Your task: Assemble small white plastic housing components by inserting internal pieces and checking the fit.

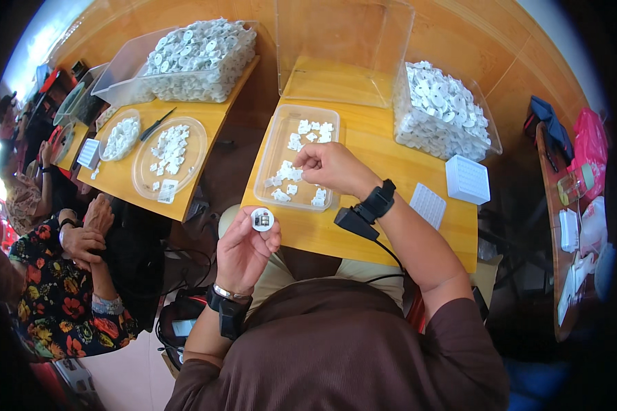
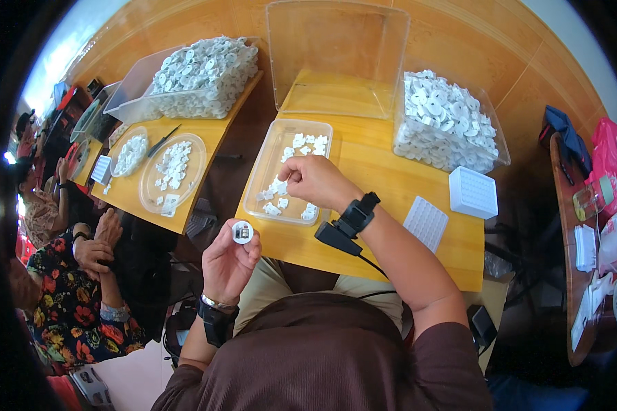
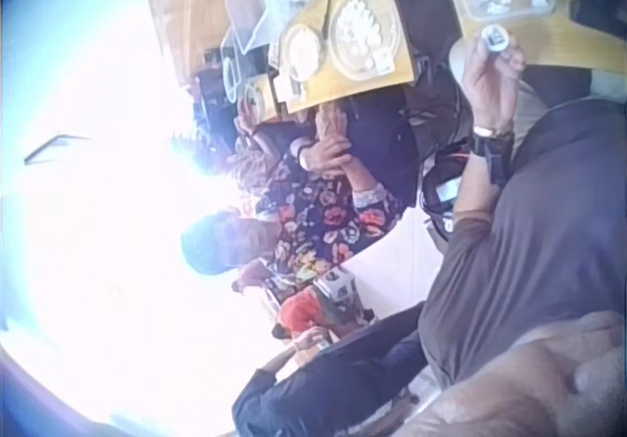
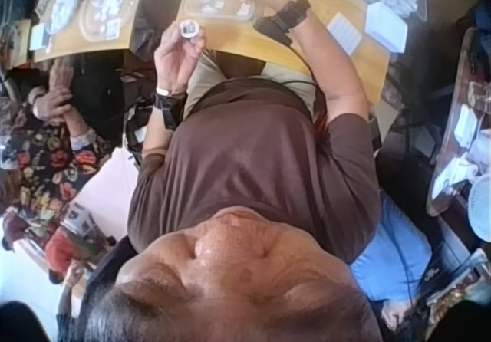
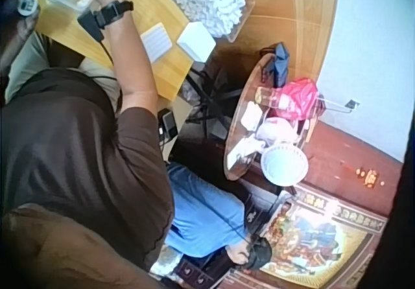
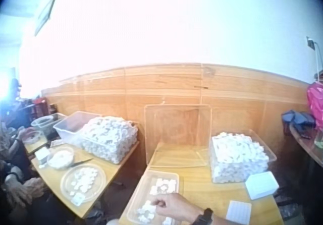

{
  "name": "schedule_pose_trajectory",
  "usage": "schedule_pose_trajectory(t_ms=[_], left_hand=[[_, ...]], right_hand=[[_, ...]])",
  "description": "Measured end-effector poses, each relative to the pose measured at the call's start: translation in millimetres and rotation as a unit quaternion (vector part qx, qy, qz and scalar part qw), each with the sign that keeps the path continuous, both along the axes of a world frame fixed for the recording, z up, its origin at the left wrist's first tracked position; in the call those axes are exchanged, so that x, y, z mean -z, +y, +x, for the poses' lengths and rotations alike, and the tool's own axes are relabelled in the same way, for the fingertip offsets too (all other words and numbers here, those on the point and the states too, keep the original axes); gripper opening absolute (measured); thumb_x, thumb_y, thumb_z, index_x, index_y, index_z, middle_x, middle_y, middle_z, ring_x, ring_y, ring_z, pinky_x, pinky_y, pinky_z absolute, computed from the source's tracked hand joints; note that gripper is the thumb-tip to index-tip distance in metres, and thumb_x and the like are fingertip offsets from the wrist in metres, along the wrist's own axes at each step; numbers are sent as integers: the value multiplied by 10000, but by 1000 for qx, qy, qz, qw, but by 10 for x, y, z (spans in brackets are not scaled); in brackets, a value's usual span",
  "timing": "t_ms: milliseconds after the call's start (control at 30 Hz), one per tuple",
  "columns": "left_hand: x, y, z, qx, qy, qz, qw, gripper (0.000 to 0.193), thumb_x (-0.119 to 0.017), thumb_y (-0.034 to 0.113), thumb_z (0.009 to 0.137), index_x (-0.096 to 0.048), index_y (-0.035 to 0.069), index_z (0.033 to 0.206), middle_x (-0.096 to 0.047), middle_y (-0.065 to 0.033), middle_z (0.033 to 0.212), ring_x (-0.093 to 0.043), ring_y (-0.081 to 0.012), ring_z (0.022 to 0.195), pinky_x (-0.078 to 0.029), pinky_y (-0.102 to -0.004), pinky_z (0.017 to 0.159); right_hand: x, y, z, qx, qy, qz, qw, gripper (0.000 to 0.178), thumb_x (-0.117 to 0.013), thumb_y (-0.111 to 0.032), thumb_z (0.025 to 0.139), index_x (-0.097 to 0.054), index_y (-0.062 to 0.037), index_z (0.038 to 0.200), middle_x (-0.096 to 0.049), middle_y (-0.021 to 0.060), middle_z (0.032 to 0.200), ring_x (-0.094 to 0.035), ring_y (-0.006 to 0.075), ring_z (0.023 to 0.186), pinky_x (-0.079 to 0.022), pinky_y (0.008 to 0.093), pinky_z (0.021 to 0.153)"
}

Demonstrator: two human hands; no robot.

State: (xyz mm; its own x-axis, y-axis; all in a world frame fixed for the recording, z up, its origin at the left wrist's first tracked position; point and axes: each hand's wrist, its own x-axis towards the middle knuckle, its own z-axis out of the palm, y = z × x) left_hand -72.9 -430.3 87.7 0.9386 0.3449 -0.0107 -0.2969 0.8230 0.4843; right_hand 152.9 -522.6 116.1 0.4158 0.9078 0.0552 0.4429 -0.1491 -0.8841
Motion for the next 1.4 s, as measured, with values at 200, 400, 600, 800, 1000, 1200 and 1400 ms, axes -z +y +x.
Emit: schedule_pose_trajectory(t_ms=[200, 400, 600, 800, 1000, 1200, 1400], left_hand=[[-103, -51, 103, 18, 6, 1, 1000, 367, -476, 202, 943, -434, -13, 1236, -596, -195, 931, -611, -245, 755, -503, -314, 669], [-95, -144, 186, 52, -24, -15, 998, 378, -496, 199, 933, -441, -15, 1240, -592, -215, 936, -611, -259, 786, -521, -326, 703], [-5, -184, 177, 59, -51, -70, 994, 355, -481, 199, 940, -462, -14, 1223, -598, -207, 985, -626, -281, 854, -524, -340, 716], [-43, -231, 148, 58, -18, -116, 991, 356, -458, 209, 953, -465, -26, 1220, -604, -195, 970, -620, -253, 821, -516, -331, 703], [-24, -222, 114, 78, -43, -155, 984, 357, -437, 213, 961, -469, -38, 1211, -598, -188, 996, -624, -262, 873, -522, -336, 734], [35, -209, 109, 95, -67, -137, 984, 377, -436, 226, 956, -469, -40, 1220, -598, -212, 1010, -618, -281, 918, -504, -351, 734], [-12, -247, 122, 36, 5, -62, 997, 339, -462, 209, 948, -465, -13, 1204, -593, -182, 929, -603, -231, 759, -503, -308, 674]], right_hand=[[-155, -232, -244, -32, 177, 64, 982, 163, -632, -28, 788, -643, 20, 944, -586, -4, 751, -536, 55, 696, -452, 205, 656], [-218, -419, -480, -33, 187, 85, 978, 170, -661, -51, 816, -664, -31, 984, -634, -14, 844, -558, 45, 787, -449, 206, 726], [-264, -513, -616, -20, 142, 105, 984, 201, -637, -4, 805, -673, -23, 1002, -607, -5, 772, -546, 63, 732, -461, 219, 689], [-303, -571, -636, -55, -15, 134, 989, 258, -663, -25, 764, -678, -54, 1020, -648, 63, 816, -607, 175, 744, -485, 281, 712], [-340, -584, -673, -59, -228, 189, 953, 230, -684, -66, 752, -674, -62, 981, -636, 75, 801, -595, 255, 763, -491, 319, 721], [-162, -563, -720, 0, -68, 212, 975, 117, -653, -54, 810, -658, -45, 926, -641, 62, 784, -588, 168, 673, -480, 263, 646], [-134, -576, -666, 39, 327, 105, 938, 127, -621, -95, 875, -635, 11, 944, -614, 2, 778, -548, 52, 685, -466, 204, 636]])
